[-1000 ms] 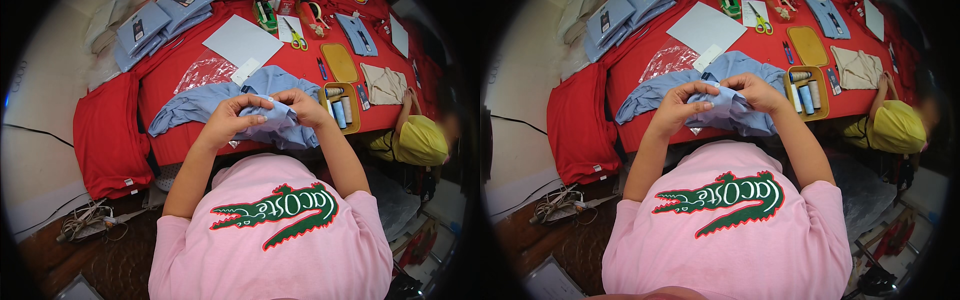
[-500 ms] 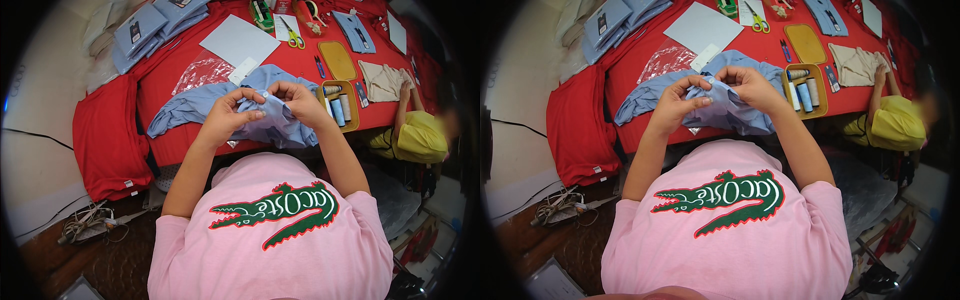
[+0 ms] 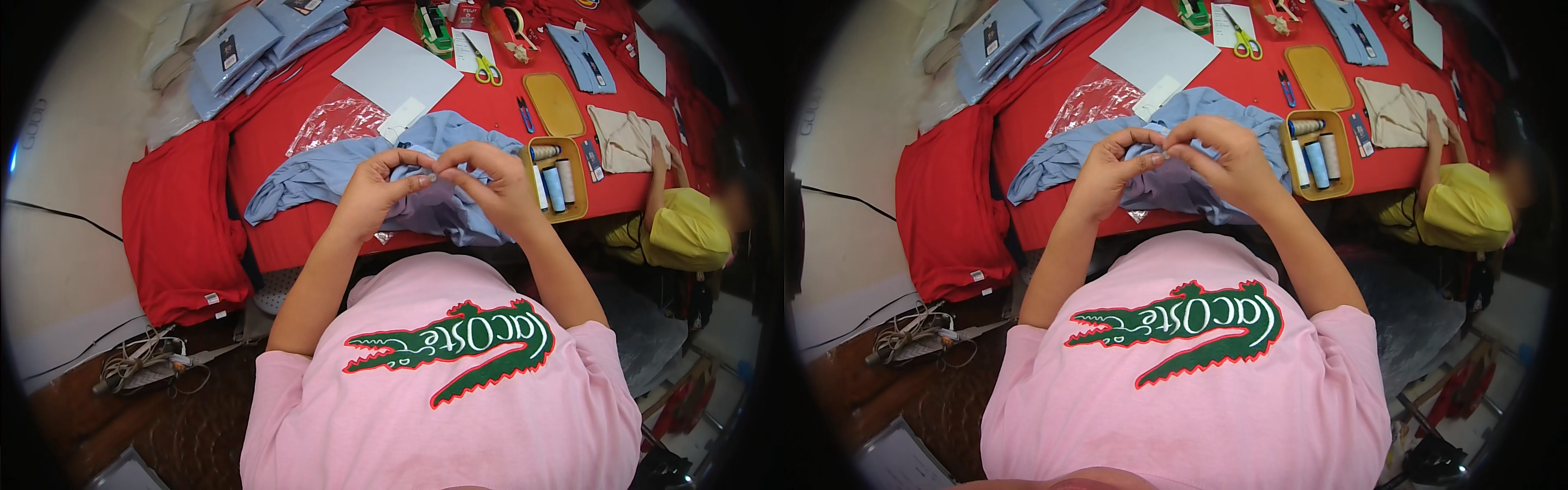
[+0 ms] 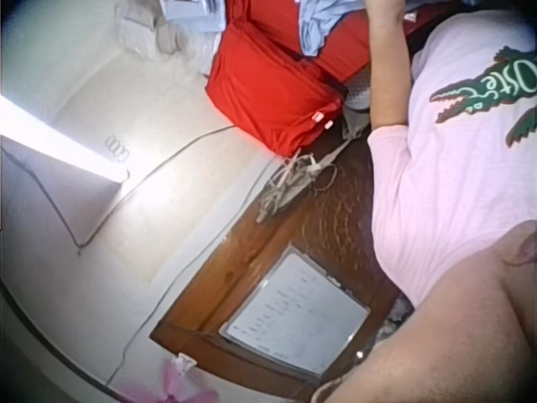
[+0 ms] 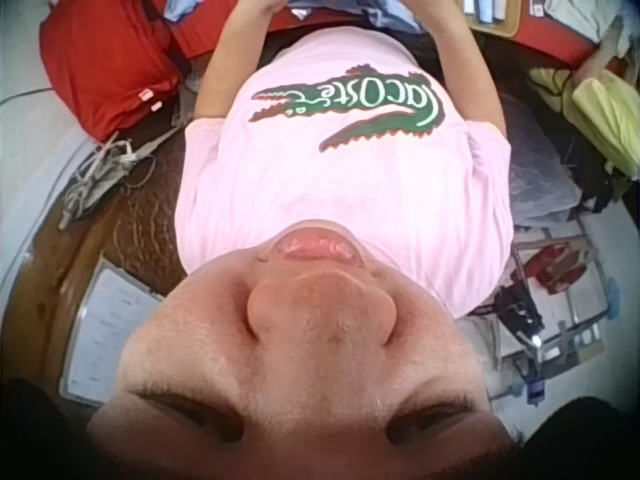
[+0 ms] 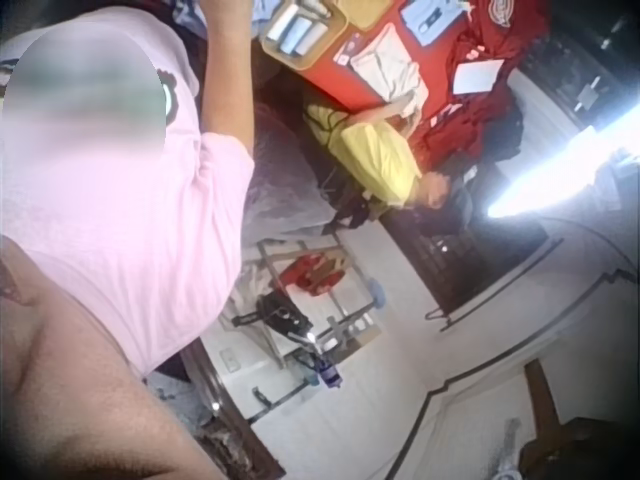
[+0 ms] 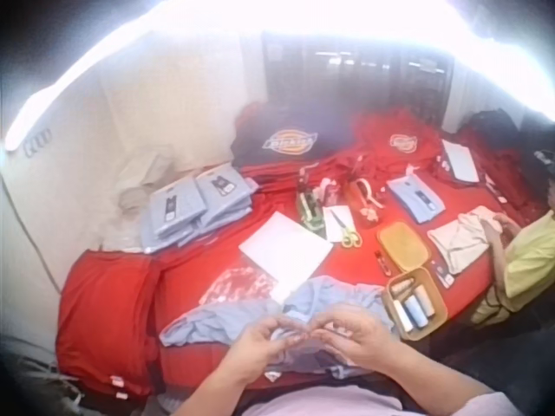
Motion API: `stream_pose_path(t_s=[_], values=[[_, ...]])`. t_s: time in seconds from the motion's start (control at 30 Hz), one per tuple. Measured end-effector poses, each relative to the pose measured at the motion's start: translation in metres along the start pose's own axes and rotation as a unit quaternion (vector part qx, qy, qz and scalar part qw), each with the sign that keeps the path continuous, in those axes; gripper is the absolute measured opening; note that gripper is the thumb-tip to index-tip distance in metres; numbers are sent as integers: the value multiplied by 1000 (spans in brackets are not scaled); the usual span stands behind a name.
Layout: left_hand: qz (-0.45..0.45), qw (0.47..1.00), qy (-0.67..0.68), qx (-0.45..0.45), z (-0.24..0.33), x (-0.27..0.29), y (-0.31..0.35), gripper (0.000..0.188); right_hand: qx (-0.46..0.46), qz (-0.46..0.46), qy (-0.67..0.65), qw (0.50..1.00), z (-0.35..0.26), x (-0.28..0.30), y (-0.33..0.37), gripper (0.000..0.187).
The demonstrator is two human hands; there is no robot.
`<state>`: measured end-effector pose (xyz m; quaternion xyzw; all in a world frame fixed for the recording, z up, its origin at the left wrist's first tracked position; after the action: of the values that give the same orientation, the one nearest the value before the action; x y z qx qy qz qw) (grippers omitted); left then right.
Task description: The person retrieves a small yellow container from a shelf, opens it to find sewing supplies, and sews a white button onto a blue shirt using a needle and thread.
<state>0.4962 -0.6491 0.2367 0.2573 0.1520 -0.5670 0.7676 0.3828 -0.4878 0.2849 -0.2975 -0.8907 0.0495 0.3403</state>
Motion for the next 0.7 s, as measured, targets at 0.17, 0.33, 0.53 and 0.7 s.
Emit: stream_pose_path(t_s=[0.17,0.33,0.53,0.7], values=[[30,999,-15,27,-6,12,2,33,-43,45,-203,977,-5,52,-6,8],[-2,1000,-4,4,-3,2,0,32,4,-15,54,998,-7,23,-4,9],[1,1000,-14,4,-5,1,-2,32,42,-21,51,998,2,0,-5,9],[67,998,-10,19,-7,13,4,33,58,5,-319,946,-29,59,-9,10]])
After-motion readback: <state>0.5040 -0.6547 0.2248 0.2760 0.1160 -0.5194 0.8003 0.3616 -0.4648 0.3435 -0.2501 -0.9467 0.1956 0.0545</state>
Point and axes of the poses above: each hand's wrist, its own y-axis away from the middle knuckle, its own x-axis out of the back of the hand, z = x × y, the point moved 3 cm from there along -y, towards the middle knuckle, and after that the axes turned 13 degrees about y, right-handed, at the moved point
